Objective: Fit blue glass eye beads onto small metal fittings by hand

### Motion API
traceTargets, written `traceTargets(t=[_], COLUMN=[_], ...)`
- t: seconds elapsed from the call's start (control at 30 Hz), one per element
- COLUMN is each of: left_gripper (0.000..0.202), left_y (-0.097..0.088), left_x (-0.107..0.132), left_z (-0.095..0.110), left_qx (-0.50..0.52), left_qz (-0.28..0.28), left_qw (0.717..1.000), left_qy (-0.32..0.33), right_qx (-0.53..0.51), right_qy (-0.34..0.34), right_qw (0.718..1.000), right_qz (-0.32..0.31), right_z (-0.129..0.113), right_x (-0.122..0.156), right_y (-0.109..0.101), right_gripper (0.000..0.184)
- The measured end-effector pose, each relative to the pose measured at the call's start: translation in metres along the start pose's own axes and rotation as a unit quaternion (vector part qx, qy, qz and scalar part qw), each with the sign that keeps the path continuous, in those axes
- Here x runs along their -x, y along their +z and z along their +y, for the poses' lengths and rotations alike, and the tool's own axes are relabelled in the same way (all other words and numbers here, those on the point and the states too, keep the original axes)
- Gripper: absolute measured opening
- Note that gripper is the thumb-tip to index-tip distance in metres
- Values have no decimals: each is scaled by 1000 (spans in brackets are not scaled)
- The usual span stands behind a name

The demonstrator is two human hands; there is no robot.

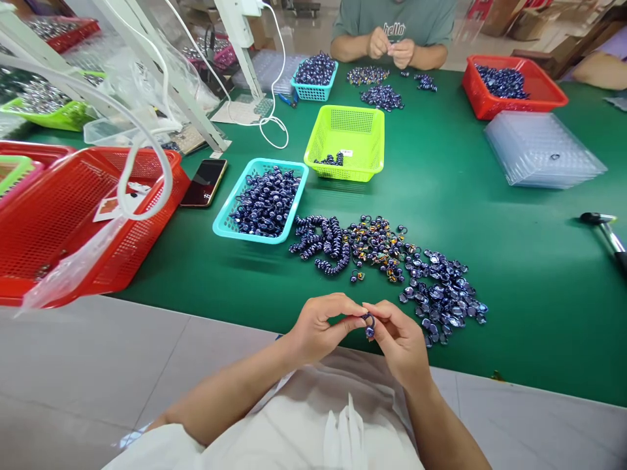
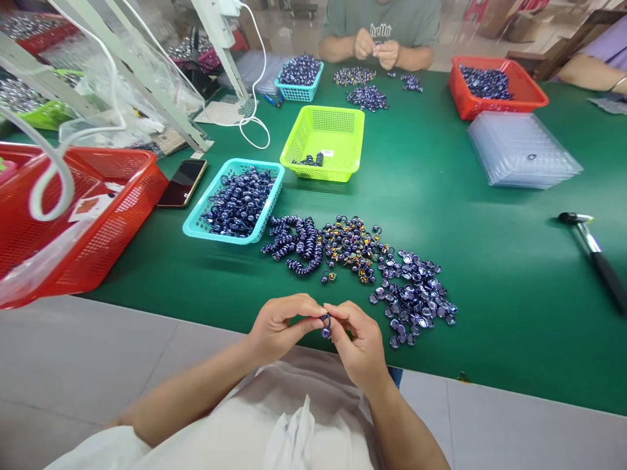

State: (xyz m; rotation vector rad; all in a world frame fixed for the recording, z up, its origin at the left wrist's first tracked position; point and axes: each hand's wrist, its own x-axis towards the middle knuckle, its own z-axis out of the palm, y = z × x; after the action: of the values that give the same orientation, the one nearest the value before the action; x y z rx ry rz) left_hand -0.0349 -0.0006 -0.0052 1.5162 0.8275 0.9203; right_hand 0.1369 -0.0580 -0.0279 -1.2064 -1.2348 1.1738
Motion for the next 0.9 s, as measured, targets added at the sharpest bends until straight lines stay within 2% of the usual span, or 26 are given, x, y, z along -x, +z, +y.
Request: traceTargets(t=[0.1,0.23,0.33,0.4,0.47,0.57,0.67,0.77,0.9], left_gripper=[12,19,25,28,37,59,56,48,44], left_y=[-9,-16,-16,-15,-14,-12,-6,2,5], left_x=[-6,-11,-11,-10,-10,-8,-5,-1,2], left_z=[1,1,2,1,0,-4,-9,-12,-15], left_qx=[53,151,155,126,91,67,75,98,135], left_qz=[-42,-106,-85,-54,-48,-85,-119,-108,-95], left_qw=[992,956,952,964,978,991,990,989,986], left_qy=[-103,-227,-251,-229,-180,-81,-19,-5,-17], right_qx=[98,153,150,135,113,88,102,129,131], right_qy=[-37,-66,-78,-86,-90,-91,-100,-140,-182], right_qw=[993,978,977,982,986,990,990,982,974], right_qz=[-56,-129,-131,-103,-79,-55,-16,21,43], right_z=[-8,-16,-15,-11,-7,-2,-1,-3,-5], right_x=[-4,-9,-9,-8,-6,-1,3,5,5], right_y=[-11,-17,-15,-12,-9,-3,3,7,11], right_gripper=[23,31,31,29,26,21,13,10,11])
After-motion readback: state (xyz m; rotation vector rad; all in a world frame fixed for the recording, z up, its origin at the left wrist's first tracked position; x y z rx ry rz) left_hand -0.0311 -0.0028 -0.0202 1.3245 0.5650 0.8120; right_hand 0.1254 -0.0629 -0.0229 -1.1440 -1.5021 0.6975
